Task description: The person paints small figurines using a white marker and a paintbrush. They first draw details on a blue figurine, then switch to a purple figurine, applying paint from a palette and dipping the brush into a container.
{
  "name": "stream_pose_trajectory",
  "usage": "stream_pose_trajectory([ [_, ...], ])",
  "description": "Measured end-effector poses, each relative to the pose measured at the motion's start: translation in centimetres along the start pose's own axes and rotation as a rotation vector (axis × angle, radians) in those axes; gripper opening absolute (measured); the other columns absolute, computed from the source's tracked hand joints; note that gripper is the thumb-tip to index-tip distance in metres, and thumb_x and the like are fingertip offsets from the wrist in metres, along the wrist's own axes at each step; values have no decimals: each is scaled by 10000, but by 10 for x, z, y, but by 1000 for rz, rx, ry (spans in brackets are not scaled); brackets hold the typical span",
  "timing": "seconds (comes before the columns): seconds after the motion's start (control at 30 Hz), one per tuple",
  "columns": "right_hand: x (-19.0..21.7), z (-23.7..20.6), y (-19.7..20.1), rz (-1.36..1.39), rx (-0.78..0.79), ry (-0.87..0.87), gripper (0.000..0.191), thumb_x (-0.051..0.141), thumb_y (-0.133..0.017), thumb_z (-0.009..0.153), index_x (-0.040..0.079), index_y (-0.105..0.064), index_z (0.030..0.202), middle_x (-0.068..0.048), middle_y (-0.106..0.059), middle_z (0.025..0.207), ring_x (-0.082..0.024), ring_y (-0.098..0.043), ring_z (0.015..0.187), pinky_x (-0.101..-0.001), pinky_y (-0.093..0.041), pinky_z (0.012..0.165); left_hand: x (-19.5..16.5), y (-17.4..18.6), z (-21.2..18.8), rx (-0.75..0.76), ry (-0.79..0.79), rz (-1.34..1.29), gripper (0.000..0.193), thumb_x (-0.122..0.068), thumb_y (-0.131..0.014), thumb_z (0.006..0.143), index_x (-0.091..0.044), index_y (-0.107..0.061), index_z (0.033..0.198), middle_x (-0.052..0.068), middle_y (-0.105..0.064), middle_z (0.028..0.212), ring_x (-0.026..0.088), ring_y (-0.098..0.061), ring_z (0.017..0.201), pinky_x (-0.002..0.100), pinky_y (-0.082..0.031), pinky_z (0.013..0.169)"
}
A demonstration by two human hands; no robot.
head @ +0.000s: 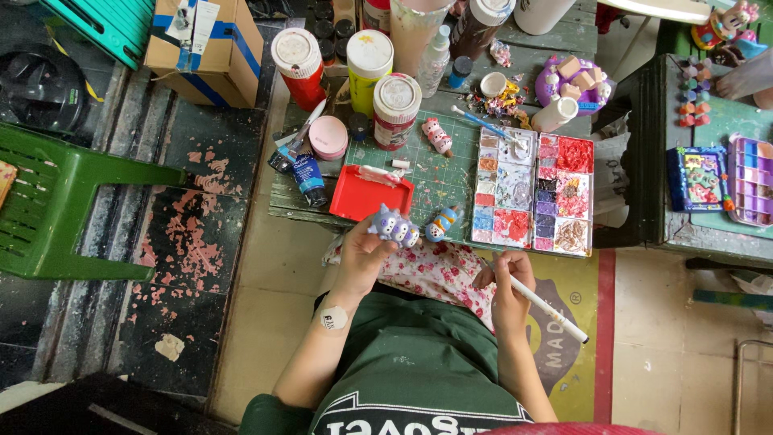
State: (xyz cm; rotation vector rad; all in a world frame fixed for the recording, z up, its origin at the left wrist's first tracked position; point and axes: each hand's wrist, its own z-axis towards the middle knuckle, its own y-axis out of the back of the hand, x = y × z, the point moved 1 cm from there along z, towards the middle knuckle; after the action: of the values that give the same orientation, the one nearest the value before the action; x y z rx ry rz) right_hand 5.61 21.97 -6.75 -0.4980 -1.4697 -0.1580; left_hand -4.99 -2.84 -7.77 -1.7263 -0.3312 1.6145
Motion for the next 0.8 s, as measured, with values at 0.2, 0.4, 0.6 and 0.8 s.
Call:
stream_pose_trajectory([
  [0.2, 1, 1, 0, -17, 19, 7, 79, 110, -507, 1099, 48, -484, 1056, -50, -535, 727, -152, -574, 627, -343, -542, 617, -2, -1, -3, 47, 40, 66, 642, -361, -791, 931, 16, -587, 1408, 133, -695, 1316, 202, -654, 1205, 413, -495, 1102],
  [0.4, 2, 2, -1, -21, 14, 4, 67, 102, -497, 1094, 45, -485, 1060, -57, -551, 709, -155, -579, 619, -338, -537, 620, -1, -10, -2, 136, 62, 1, 690, -462, -690, 998, 21, -539, 1467, 125, -679, 1269, 191, -668, 1003, 394, -555, 932],
  [0.6, 5, 2, -3, -10, 3, 17, 66, 90, -509, 1093, 37, -488, 1060, -43, -520, 800, -152, -564, 633, -347, -533, 622, 2, -11, -2, 141, 96, -82, 644, -440, -589, 1064, 37, -519, 1489, 152, -671, 1304, 169, -627, 1022, 359, -526, 904],
  [0.8, 5, 2, -4, 5, 16, 26, 71, 89, -517, 1091, 37, -483, 1059, -29, -489, 806, -151, -555, 632, -349, -533, 615, 7, -9, -4, 148, 109, -78, 615, -435, -590, 1058, 34, -539, 1453, 152, -663, 1318, 148, -634, 1041, 338, -528, 911],
])
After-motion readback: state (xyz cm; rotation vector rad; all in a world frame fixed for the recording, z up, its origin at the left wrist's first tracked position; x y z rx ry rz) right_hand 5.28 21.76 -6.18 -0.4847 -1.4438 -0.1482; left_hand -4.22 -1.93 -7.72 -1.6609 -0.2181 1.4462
